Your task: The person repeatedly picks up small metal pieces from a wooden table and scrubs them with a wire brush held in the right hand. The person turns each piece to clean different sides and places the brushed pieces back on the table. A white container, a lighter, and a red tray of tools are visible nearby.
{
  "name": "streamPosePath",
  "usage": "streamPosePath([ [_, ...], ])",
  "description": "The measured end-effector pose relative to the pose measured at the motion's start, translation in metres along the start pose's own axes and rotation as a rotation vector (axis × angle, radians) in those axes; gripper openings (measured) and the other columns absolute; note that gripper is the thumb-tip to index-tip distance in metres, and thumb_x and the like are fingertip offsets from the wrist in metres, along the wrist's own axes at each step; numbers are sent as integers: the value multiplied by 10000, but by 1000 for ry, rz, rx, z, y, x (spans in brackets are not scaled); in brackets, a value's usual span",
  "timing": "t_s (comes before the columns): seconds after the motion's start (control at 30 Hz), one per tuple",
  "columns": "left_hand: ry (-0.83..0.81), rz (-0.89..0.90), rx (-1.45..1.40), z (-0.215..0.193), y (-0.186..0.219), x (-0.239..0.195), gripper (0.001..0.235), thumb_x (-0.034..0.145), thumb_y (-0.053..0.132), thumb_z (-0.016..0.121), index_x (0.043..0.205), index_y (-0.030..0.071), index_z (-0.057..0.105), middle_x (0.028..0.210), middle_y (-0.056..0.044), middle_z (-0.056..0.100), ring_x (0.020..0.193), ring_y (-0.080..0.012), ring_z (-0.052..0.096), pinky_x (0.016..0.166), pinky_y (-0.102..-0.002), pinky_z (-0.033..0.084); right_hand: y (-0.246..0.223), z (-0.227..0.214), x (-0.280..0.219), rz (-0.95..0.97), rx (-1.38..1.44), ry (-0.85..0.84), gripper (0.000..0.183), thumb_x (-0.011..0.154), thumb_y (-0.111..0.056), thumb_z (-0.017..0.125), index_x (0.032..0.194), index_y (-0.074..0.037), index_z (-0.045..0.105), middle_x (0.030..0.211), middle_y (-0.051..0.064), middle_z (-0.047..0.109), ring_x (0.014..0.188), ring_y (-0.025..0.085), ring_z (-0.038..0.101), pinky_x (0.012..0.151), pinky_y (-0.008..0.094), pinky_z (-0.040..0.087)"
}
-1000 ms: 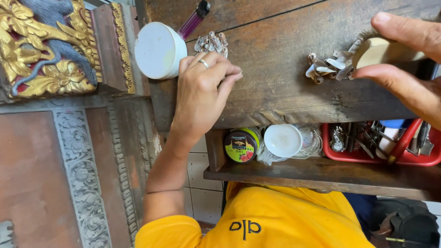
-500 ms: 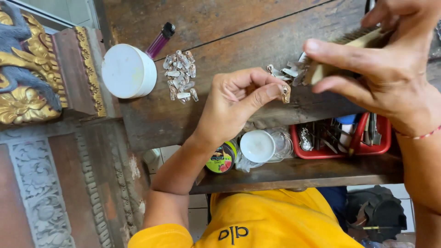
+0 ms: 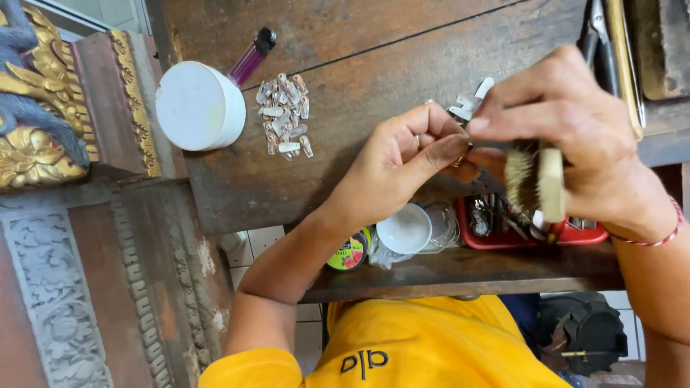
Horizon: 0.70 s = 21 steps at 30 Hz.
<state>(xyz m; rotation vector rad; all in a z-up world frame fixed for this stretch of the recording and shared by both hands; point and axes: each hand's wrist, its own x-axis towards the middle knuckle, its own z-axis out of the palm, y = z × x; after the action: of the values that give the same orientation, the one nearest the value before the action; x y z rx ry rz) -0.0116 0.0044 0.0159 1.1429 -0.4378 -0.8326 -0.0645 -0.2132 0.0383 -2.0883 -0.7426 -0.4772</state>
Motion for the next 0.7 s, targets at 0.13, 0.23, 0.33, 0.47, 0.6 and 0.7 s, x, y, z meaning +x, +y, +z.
streamPosePath([
  [0.13, 73, 24, -36, 0, -7, -1, 195, 999, 271, 688, 1044, 83, 666, 925, -39, 720, 852, -96, 712, 809, -203, 602, 2, 6, 4, -56, 5, 12, 116, 1004, -58, 683, 1097, 11, 672, 1071, 182, 722, 930, 295, 610, 834, 390, 431],
  [0.23, -5, 93, -174, -3, -21, -2, 240, 1088, 128, 645, 1308, 33, 632, 1127, -92, 750, 1063, -154, 731, 1045, -267, 585, 10, 10, -3, -25, 6, 133, 108, 990, -25, 731, 999, 69, 679, 982, 194, 719, 866, 298, 641, 877, 428, 427],
  [0.33, 83, 176, -226, 2, -35, 1, 299, 993, -14, 752, 1279, 53, 700, 1229, -57, 750, 1145, -126, 718, 1082, -247, 588, 10, 13, -9, 46, 59, 204, 189, 962, -58, 764, 1014, 83, 650, 946, 190, 693, 816, 292, 605, 874, 432, 444],
  [0.47, 168, 333, 39, 2, -32, 2, 157, 1053, 63, 681, 1200, 103, 721, 1176, -14, 706, 1124, -83, 675, 1031, -193, 564, 5, 13, -7, 52, 9, 199, 206, 968, -52, 800, 1060, 86, 677, 948, 181, 694, 828, 287, 575, 854, 418, 429],
  [0.6, 282, 374, 437, 8, -14, 1, 107, 1058, 87, 626, 1132, 58, 697, 1065, -58, 705, 1034, -150, 681, 954, -275, 599, 1, 1, -12, 142, -140, 76, 1179, 585, -840, 713, 1435, -38, 550, 1198, 187, 348, 1153, 328, 397, 977, 420, 408],
  [0.7, 191, 360, 524, 16, -12, -3, 181, 982, -21, 567, 1079, 74, 687, 1011, -48, 693, 930, -160, 659, 853, -277, 545, -21, 15, -9, -67, -208, -32, 763, 810, -845, 399, 1294, -335, 696, 1098, 126, 355, 1100, 325, 381, 987, 492, 389],
])
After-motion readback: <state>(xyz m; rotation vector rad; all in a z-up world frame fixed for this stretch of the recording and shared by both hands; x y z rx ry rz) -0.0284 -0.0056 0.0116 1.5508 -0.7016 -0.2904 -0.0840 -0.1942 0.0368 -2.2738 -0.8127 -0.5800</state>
